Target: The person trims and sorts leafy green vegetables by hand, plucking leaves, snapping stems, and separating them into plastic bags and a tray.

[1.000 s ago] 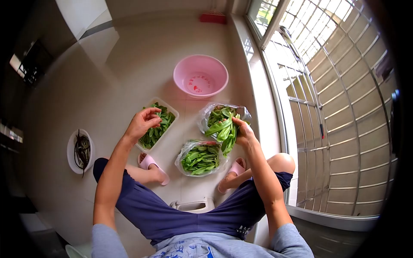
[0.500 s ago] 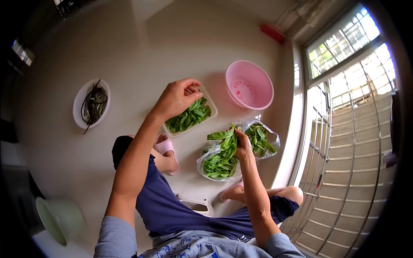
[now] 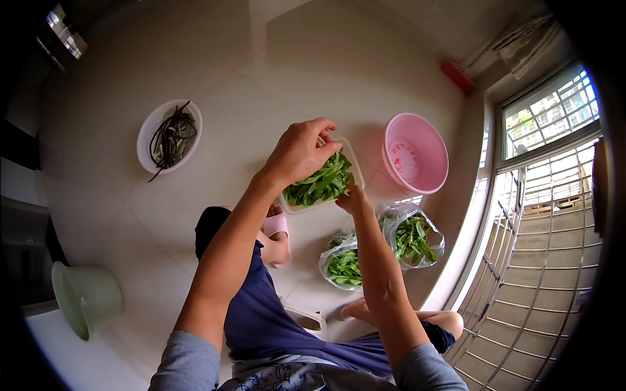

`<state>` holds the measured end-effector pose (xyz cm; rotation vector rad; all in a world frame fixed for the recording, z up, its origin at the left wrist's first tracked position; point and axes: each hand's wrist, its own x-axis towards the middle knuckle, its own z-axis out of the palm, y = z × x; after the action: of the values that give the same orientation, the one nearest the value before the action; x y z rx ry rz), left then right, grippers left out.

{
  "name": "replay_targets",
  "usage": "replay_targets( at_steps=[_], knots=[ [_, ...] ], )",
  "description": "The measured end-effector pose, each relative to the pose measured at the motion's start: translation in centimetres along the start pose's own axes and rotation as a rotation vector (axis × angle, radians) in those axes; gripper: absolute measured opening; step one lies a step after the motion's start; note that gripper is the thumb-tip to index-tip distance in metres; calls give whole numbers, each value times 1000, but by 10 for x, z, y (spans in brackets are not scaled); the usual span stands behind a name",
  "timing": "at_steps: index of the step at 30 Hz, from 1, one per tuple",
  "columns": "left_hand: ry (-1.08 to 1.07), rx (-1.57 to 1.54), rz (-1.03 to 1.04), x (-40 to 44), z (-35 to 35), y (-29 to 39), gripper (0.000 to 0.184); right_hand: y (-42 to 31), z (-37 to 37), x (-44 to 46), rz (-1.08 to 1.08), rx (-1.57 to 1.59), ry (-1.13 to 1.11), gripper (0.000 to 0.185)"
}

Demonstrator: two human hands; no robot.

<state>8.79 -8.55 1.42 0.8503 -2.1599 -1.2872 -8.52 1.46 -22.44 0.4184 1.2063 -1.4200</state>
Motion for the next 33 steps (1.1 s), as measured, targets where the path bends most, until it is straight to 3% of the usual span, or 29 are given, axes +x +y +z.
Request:
replay_targets(
  at_steps=[1, 3, 5, 9, 11, 13, 15, 17, 19, 21, 22, 23, 25, 26, 31, 33],
  knots=[
    [13, 8, 10, 0, -1, 0, 29, 8, -15, 2, -38, -91, 189, 22],
    [23, 13, 21, 1, -1, 0, 29, 26, -57, 0, -91, -115, 36, 17],
    [38, 68, 41, 1, 1, -3, 29, 45, -80, -32, -147, -147, 19, 13],
    [44, 104, 89, 1, 7, -3, 25, 78, -159, -75, -221, -257, 65, 13],
    [42, 165, 169, 2, 11, -3, 20, 90, -175, -104, -225, -194, 255, 13],
    [16, 133, 168, 2, 17, 1, 16, 95, -198, -120, -215, -195, 202, 15],
    [-13, 99, 169, 2, 25, 8, 13, 98, -214, -135, -185, -161, 331, 18],
    [-38, 87, 175, 1, 35, 15, 8, 94, -225, -141, -192, -149, 310, 23],
    [-51, 75, 264, 1, 45, 23, 12, 97, -236, -137, -245, -99, 319, 28],
    [-229, 331, 100, 0, 52, 40, 23, 100, -238, -137, -328, -192, 402, 26],
    [-326, 362, 94, 1, 57, 42, 34, 100, -247, -132, -364, -410, 436, 25],
    [-349, 348, 104, 0, 65, 35, 34, 101, -256, -127, -392, -633, 464, 24],
    [-222, 275, 430, -1, 78, 30, 40, 106, -263, -124, -480, -744, 564, 23],
    [-347, 326, 327, -1, 81, 28, 49, 105, -268, -125, -453, -770, 545, 25],
    [-300, 383, 408, 0, 94, 24, 56, 109, -273, -124, -293, -656, 563, 25],
    [-301, 401, 389, 0, 95, 27, 58, 111, -267, -121, -333, -864, 542, 25]
  ],
)
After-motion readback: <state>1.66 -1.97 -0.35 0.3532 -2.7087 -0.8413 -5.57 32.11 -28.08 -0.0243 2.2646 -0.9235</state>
